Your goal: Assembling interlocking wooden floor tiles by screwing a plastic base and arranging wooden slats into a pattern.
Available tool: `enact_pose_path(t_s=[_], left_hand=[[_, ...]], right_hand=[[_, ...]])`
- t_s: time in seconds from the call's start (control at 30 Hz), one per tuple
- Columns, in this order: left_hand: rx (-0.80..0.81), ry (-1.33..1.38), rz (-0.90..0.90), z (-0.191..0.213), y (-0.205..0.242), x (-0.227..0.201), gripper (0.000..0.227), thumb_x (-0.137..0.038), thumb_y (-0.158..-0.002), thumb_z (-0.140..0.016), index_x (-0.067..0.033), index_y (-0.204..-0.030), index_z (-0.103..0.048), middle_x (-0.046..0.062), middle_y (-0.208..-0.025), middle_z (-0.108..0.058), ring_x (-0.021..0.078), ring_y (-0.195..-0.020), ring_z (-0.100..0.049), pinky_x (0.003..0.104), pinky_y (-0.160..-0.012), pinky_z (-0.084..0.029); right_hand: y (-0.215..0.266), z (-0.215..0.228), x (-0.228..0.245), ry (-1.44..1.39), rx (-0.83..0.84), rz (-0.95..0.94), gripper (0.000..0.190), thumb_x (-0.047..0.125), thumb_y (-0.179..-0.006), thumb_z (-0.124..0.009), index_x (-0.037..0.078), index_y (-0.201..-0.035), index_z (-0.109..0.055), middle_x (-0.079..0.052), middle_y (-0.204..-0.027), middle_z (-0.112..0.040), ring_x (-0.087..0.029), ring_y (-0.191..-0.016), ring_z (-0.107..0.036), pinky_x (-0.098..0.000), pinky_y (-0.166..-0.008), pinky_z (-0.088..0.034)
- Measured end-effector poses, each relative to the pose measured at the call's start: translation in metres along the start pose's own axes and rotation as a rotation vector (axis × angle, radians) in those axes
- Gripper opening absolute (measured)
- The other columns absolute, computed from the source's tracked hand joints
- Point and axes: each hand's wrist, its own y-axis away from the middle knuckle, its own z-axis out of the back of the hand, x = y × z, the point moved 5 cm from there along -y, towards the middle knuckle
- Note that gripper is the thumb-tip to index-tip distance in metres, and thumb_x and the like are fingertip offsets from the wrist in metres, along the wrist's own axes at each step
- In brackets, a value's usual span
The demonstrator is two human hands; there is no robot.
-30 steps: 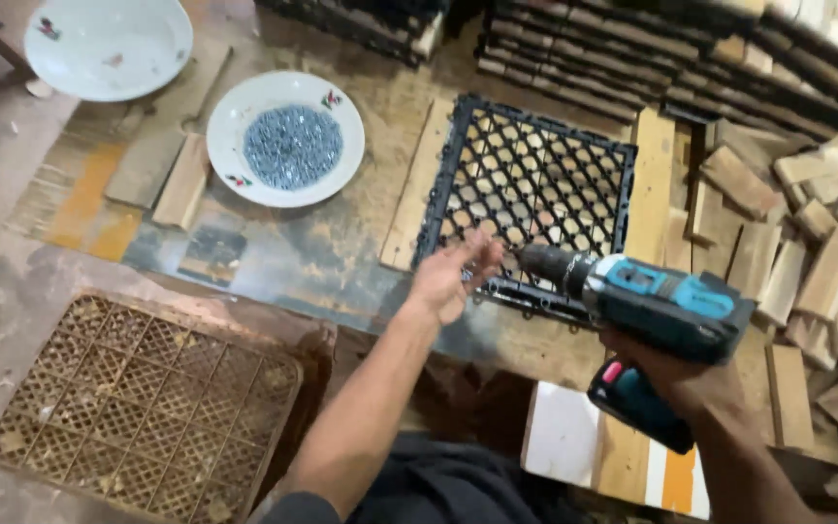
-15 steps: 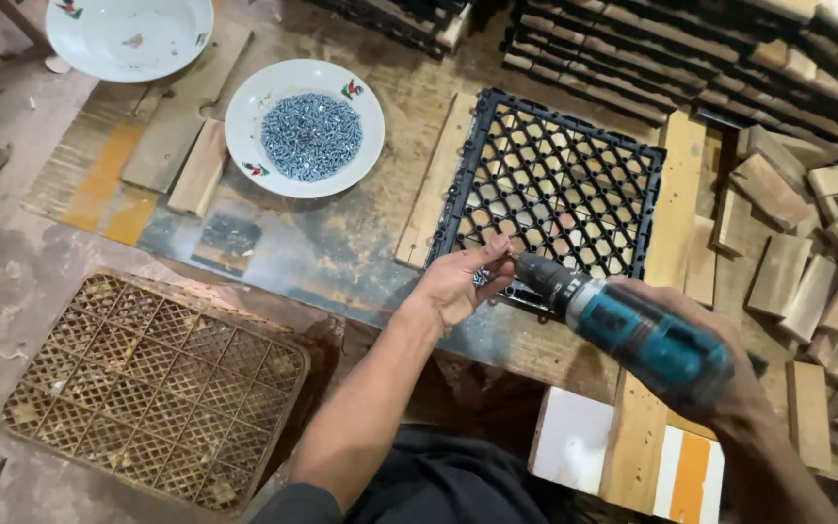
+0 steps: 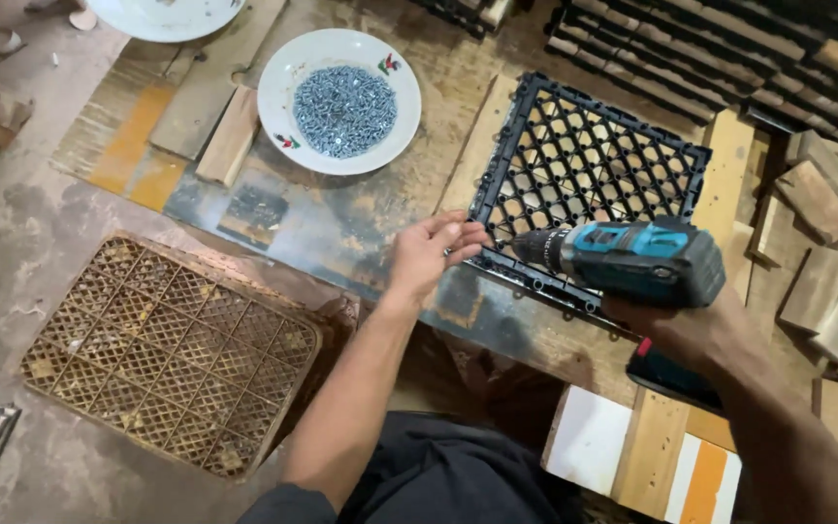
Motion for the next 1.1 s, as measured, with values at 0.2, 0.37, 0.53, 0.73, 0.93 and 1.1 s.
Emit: enact_pose_path(t_s=[0.2, 0.37, 0.53, 0.73, 0.93, 1.1], left_hand=[[-0.038, -0.152, -0.036, 0.003, -0.015, 0.013, 0.025, -0.022, -0.096, -0.071, 0.0010, -0.105, -0.077, 0.008, -0.074, -0.072, 0.0117, -0.058, -0.061, 0.025, -0.055, -0.056], [-0.072, -0.258, -0.044, -0.005, -0.024, 0.008, 0.033, -0.032, -0.104, -0.057, -0.0053, -0.095, -0.074, -0.001, -0.065, -0.054, 0.0074, -0.047, -0.036, 0.024, -0.045, -0.030], [-0.009, -0.189, 0.003, -0.017, -0.047, -0.002, 0.036, -0.008, -0.100, -0.044, 0.0012, -0.125, -0.069, 0.006, -0.091, -0.061, 0.0090, -0.069, -0.049, 0.020, -0.057, -0.039], [0.029, -0.624, 0.036, -0.038, -0.036, -0.043, 0.032, -0.008, -0.102, -0.054, -0.0039, -0.131, -0.068, 0.003, -0.097, -0.071, 0.0077, -0.078, -0.064, 0.019, -0.070, -0.055], [0.073, -0.621, -0.031, -0.032, -0.061, -0.030, 0.028, -0.008, -0.093, -0.068, -0.0025, -0.120, -0.074, 0.012, -0.105, -0.080, 0.0133, -0.083, -0.076, 0.023, -0.084, -0.065], [0.039, -0.255, -0.082, -0.018, -0.073, -0.009, 0.031, -0.010, -0.082, -0.080, 0.0087, -0.107, -0.076, 0.019, -0.086, -0.077, 0.0201, -0.073, -0.075, 0.026, -0.073, -0.067]], right_hand=[[0.000, 0.001, 0.016, 0.160, 0.062, -0.021, 0.078, 0.005, -0.075, -0.077, 0.020, -0.148, -0.054, -0.009, -0.135, -0.072, -0.024, -0.118, -0.073, -0.0409, -0.099, -0.061], [-0.006, -0.006, 0.028, 0.226, 0.093, -0.138, 0.074, 0.004, -0.084, -0.074, 0.023, -0.151, -0.048, -0.011, -0.126, -0.074, -0.025, -0.097, -0.076, -0.0371, -0.082, -0.063], [-0.015, -0.003, 0.054, 0.373, 0.148, -0.166, 0.067, 0.007, -0.087, -0.070, 0.023, -0.149, -0.049, -0.011, -0.106, -0.073, -0.025, -0.086, -0.071, -0.0382, -0.076, -0.060], [-0.032, -0.005, 0.053, 0.470, 0.171, -0.114, 0.073, 0.009, -0.084, -0.071, 0.024, -0.151, -0.045, -0.010, -0.111, -0.071, -0.025, -0.092, -0.070, -0.0396, -0.080, -0.062], [-0.039, -0.010, 0.052, 0.683, 0.179, -0.080, 0.033, 0.021, -0.082, -0.075, 0.021, -0.114, -0.068, -0.008, -0.096, -0.076, -0.025, -0.083, -0.073, -0.0378, -0.070, -0.062], [-0.017, -0.009, 0.048, 0.498, 0.176, -0.090, 0.026, 0.019, -0.090, -0.068, 0.018, -0.116, -0.068, -0.007, -0.103, -0.076, -0.023, -0.088, -0.072, -0.0378, -0.080, -0.063]])
